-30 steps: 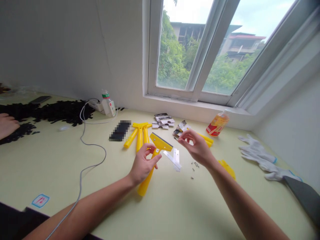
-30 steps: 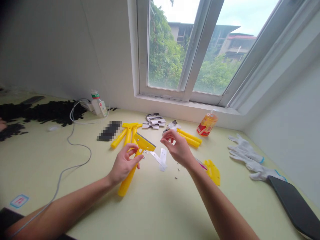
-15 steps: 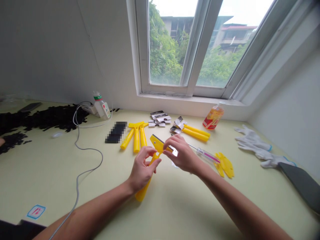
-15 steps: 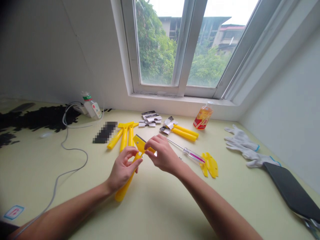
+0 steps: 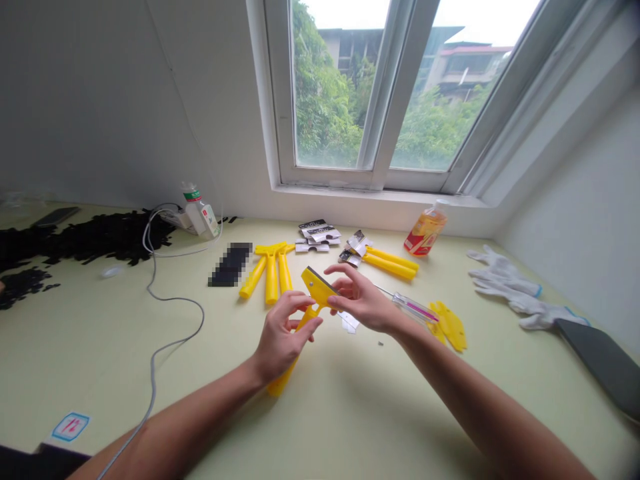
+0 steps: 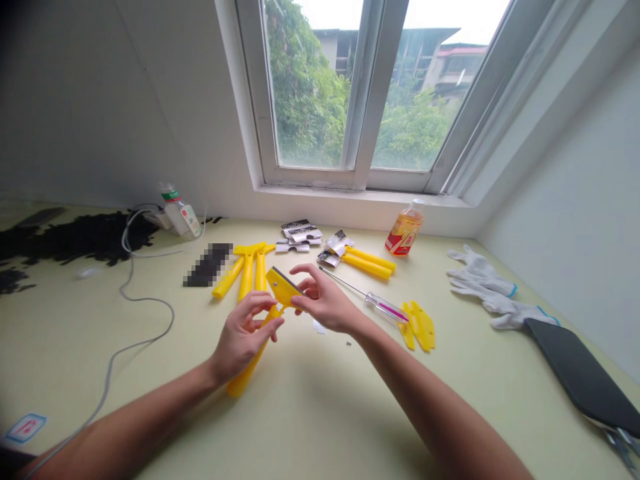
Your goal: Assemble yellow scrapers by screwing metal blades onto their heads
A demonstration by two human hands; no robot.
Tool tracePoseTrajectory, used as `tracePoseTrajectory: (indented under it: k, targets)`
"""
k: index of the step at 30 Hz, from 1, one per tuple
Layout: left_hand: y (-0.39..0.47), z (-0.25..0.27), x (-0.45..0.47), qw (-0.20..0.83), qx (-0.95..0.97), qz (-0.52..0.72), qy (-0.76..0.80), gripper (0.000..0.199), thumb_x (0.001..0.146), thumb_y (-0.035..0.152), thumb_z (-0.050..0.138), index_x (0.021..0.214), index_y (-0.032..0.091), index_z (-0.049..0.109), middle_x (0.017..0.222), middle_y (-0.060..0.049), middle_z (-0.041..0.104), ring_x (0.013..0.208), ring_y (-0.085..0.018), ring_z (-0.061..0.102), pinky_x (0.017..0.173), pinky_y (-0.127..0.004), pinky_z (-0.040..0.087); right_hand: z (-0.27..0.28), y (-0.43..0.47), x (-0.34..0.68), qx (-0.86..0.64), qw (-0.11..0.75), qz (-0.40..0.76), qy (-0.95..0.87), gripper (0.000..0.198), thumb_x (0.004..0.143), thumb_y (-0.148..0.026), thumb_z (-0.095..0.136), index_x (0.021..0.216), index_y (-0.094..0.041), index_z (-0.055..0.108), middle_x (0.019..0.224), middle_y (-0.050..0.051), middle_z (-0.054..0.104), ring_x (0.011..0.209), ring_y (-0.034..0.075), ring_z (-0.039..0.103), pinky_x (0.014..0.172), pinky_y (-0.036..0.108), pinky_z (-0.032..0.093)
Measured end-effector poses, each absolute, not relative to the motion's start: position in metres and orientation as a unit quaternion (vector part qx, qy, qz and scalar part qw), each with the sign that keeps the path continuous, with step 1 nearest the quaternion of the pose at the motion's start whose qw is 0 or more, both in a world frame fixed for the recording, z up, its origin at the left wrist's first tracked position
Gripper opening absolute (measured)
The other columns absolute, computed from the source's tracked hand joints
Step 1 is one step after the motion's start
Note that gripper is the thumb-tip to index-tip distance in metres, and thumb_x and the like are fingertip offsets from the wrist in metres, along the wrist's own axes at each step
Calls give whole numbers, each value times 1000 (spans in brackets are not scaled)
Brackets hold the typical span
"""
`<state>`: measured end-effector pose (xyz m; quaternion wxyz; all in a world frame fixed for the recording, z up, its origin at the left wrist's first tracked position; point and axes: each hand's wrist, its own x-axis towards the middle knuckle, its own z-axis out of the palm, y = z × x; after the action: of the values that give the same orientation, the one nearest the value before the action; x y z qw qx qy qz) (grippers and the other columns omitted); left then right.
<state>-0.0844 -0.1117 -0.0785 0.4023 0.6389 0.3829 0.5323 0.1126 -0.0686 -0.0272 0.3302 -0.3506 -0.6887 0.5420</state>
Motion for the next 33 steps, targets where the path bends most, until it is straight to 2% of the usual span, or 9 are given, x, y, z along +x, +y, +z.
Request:
tracePoseTrajectory:
  k: [5, 9, 12, 16, 19, 23, 27, 29, 33]
  targets:
    - [-105, -75, -93, 243, 753, 463, 400, 26, 89, 23, 59, 115, 27, 62, 112, -6, 53, 93, -16, 62, 70, -30, 61, -32, -67, 109, -385, 341, 531, -673, 41, 85, -32, 66, 119, -25, 45, 84, -1, 61, 71, 16, 66, 65, 29, 51]
    - [-101, -74, -101, 123, 821, 405, 383, 37, 93, 17, 50, 125, 30, 60, 112, -8, 55, 92, -16, 63, 83, -34, 57, -30, -63, 112, -394, 316, 528, -683, 37, 91, -39, 57, 121, -23, 44, 85, 2, 66, 74, 17, 67, 68, 31, 52]
    - [-99, -76, -104, 94, 843, 347, 401, 44, 92, 14, 46, 129, 34, 59, 116, -10, 55, 94, -19, 63, 81, -36, 57, -22, -64, 130, -461, 276, 410, -737, 28, 95, -41, 47, 113, -22, 56, 92, 6, 69, 78, 18, 66, 69, 32, 51]
    - [-97, -77, -105, 89, 856, 302, 410, 56, 86, 5, 41, 128, 37, 60, 118, -10, 56, 93, -20, 64, 77, -37, 59, -24, -87, 170, -521, 188, 232, -800, 16, 92, -32, 52, 93, -24, 66, 89, 4, 69, 77, 18, 64, 65, 30, 49]
    - [-97, -75, -104, 130, 853, 320, 392, 57, 84, 3, 39, 123, 35, 65, 117, -9, 56, 94, -20, 64, 77, -37, 59, -39, -112, 192, -516, 113, 176, -831, 14, 88, -22, 55, 92, -26, 68, 88, 2, 69, 76, 18, 65, 66, 30, 49]
    - [-102, -69, -101, 230, 819, 374, 368, 46, 89, 11, 43, 122, 35, 66, 121, -10, 53, 88, -18, 63, 82, -38, 58, -58, -130, 196, -511, 79, 125, -847, 15, 90, -20, 53, 92, -25, 67, 93, 4, 68, 77, 19, 65, 63, 31, 48]
    - [-103, -57, -94, 459, 686, 426, 370, 33, 92, 29, 52, 121, 29, 67, 130, -12, 47, 76, -14, 63, 60, -29, 58, -62, -127, 191, -513, 59, 104, -850, 18, 91, -18, 48, 78, -21, 60, 84, 5, 65, 71, 18, 62, 59, 30, 45]
    - [-96, -52, -88, 572, 583, 445, 368, 35, 88, 35, 60, 120, 24, 66, 125, -14, 51, 74, -15, 64, 51, -26, 54, -59, -123, 190, -512, 57, 112, -850, 14, 88, -17, 51, 76, -21, 57, 80, 4, 65, 69, 18, 60, 57, 29, 44]
    - [-62, -43, -69, 671, 415, 512, 339, 45, 79, 30, 71, 122, 21, 60, 112, -11, 59, 73, -16, 66, 49, -24, 53, -42, -106, 187, -496, 121, 166, -844, 9, 86, -18, 54, 80, -22, 60, 77, 1, 66, 67, 16, 60, 59, 28, 45]
